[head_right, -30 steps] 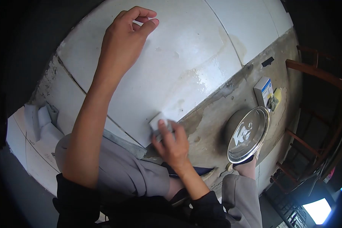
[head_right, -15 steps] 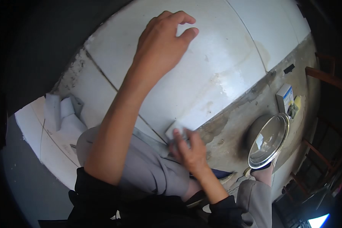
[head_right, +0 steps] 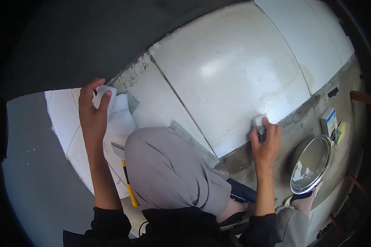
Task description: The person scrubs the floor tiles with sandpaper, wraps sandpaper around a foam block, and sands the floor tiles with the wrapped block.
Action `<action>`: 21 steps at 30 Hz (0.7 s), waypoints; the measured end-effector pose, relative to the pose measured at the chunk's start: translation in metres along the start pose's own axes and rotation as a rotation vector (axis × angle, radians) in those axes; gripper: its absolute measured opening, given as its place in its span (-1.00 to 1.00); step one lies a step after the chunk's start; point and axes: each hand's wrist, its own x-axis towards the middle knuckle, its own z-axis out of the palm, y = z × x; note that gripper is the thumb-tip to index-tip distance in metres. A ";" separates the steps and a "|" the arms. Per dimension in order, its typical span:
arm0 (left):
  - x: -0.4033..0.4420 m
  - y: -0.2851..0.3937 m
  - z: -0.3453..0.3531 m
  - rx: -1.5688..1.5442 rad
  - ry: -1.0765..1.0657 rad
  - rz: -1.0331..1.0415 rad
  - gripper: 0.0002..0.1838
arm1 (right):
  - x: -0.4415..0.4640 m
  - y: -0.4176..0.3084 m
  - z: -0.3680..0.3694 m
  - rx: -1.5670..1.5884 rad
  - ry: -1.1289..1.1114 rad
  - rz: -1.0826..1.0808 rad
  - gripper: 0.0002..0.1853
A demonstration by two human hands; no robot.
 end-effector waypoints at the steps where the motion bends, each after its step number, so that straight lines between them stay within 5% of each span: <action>1: -0.006 -0.017 -0.002 0.080 -0.002 -0.018 -0.53 | 0.003 -0.001 0.002 0.006 0.035 0.027 -0.53; 6: -0.021 -0.075 0.023 0.120 -0.092 -0.032 -0.27 | -0.066 -0.050 0.010 0.091 -0.303 -0.288 -0.44; 12: -0.015 -0.055 0.017 0.061 0.019 -0.266 -0.45 | -0.010 0.001 0.007 -0.040 0.036 -0.019 -0.45; 15: -0.012 0.023 0.008 -0.325 0.232 -0.298 -0.38 | -0.046 -0.031 0.009 0.033 -0.100 -0.069 -0.42; 19: 0.015 0.124 0.027 -1.231 -0.168 -0.059 -0.60 | -0.070 -0.037 0.007 0.077 -0.266 -0.308 -0.37; 20: 0.027 0.140 0.039 -1.206 -0.295 0.034 -0.40 | -0.054 -0.026 0.004 0.031 -0.250 -0.282 -0.37; 21: 0.029 0.161 0.048 -1.267 -0.303 0.036 -0.41 | -0.037 -0.015 0.004 -0.017 -0.158 -0.235 -0.39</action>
